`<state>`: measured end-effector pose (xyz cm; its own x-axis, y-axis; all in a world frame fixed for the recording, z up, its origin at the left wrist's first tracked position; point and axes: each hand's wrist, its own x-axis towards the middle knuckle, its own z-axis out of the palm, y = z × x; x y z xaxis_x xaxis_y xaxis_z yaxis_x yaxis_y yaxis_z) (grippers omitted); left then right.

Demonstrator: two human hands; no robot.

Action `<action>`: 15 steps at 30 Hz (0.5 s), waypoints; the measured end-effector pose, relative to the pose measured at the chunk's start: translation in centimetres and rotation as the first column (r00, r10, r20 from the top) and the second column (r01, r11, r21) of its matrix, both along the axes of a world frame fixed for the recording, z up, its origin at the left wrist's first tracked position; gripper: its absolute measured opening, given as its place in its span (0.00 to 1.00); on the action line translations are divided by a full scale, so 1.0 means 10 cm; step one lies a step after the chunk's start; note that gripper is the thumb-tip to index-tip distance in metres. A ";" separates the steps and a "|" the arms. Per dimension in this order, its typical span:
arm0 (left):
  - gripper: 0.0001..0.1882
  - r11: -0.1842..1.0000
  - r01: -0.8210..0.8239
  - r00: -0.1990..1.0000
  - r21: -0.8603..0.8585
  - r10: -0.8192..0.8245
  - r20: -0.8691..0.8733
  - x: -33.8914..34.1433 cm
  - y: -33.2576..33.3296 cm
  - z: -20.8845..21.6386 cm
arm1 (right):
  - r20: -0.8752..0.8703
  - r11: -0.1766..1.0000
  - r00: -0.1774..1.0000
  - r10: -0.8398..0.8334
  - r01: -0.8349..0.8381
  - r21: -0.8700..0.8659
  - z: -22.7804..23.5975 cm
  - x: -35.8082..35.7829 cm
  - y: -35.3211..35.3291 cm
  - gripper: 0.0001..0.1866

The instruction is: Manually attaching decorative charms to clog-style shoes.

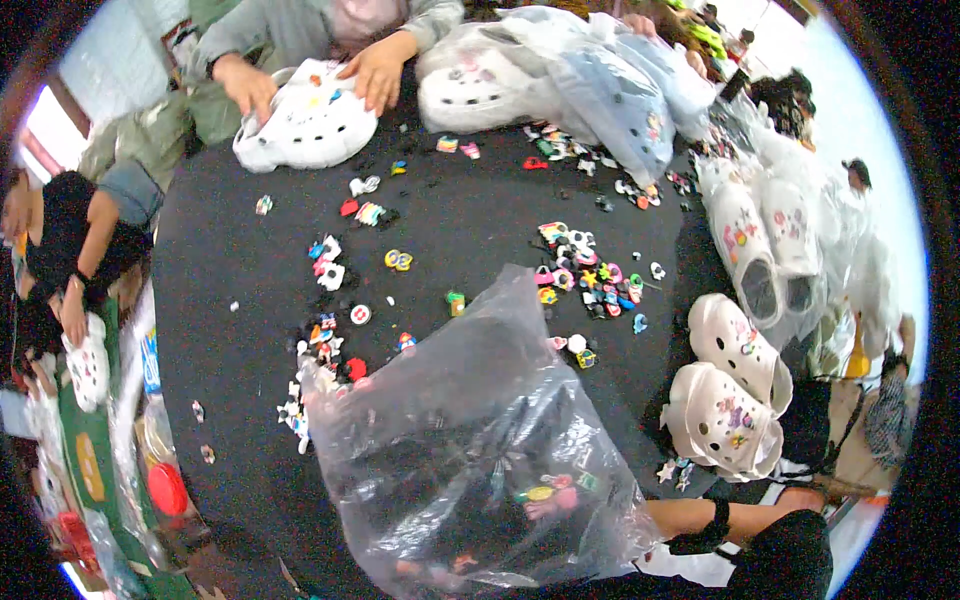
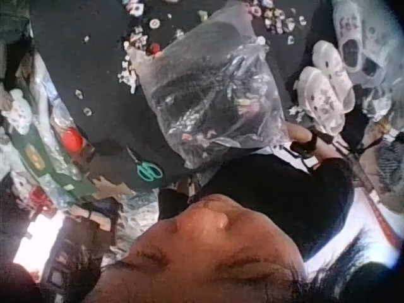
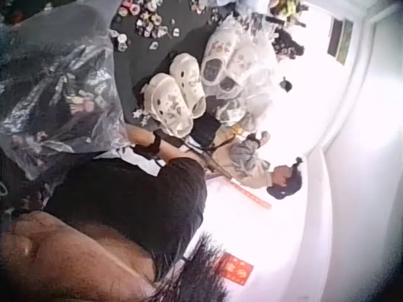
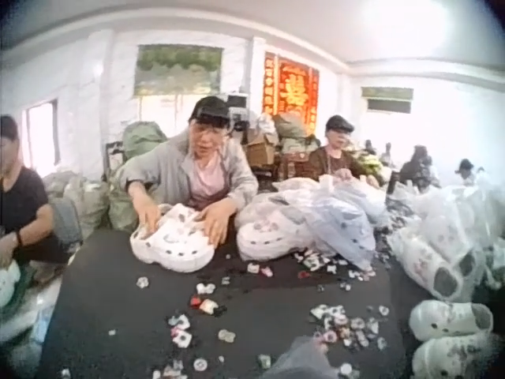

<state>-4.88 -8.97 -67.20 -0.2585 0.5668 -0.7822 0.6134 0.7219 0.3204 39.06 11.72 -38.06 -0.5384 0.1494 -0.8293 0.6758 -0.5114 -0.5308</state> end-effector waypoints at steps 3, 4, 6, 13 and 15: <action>0.24 0.996 0.061 0.998 0.071 -0.061 -0.005 -0.02 0.08 0.11 | -0.008 1.000 1.000 0.021 -0.021 0.009 0.09 -0.01 0.03 0.21; 0.24 0.993 0.078 0.997 0.093 -0.078 -0.011 -0.04 0.09 0.15 | -0.005 0.999 0.999 0.033 -0.033 0.001 0.14 -0.03 0.03 0.21; 0.24 0.983 0.113 0.994 0.141 -0.112 -0.019 -0.07 0.08 0.24 | 0.021 0.998 0.998 0.064 -0.064 -0.015 0.26 -0.06 0.06 0.21; 0.24 0.896 0.283 0.956 0.341 -0.292 -0.026 -0.13 -0.23 0.84 | 0.102 0.964 0.992 0.076 -0.099 0.247 0.53 -0.06 -0.02 0.22; 0.24 0.862 0.313 0.943 0.398 -0.333 -0.021 -0.15 -0.39 1.13 | -0.260 0.917 0.931 -0.256 0.319 0.239 0.51 -0.03 -0.05 0.19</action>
<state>-6.40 -12.88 -55.90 0.0238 0.8734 -0.4864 0.7677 0.2957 0.5685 38.81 11.20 -32.97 -0.6009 0.5277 -0.6004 0.3722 -0.4800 -0.7944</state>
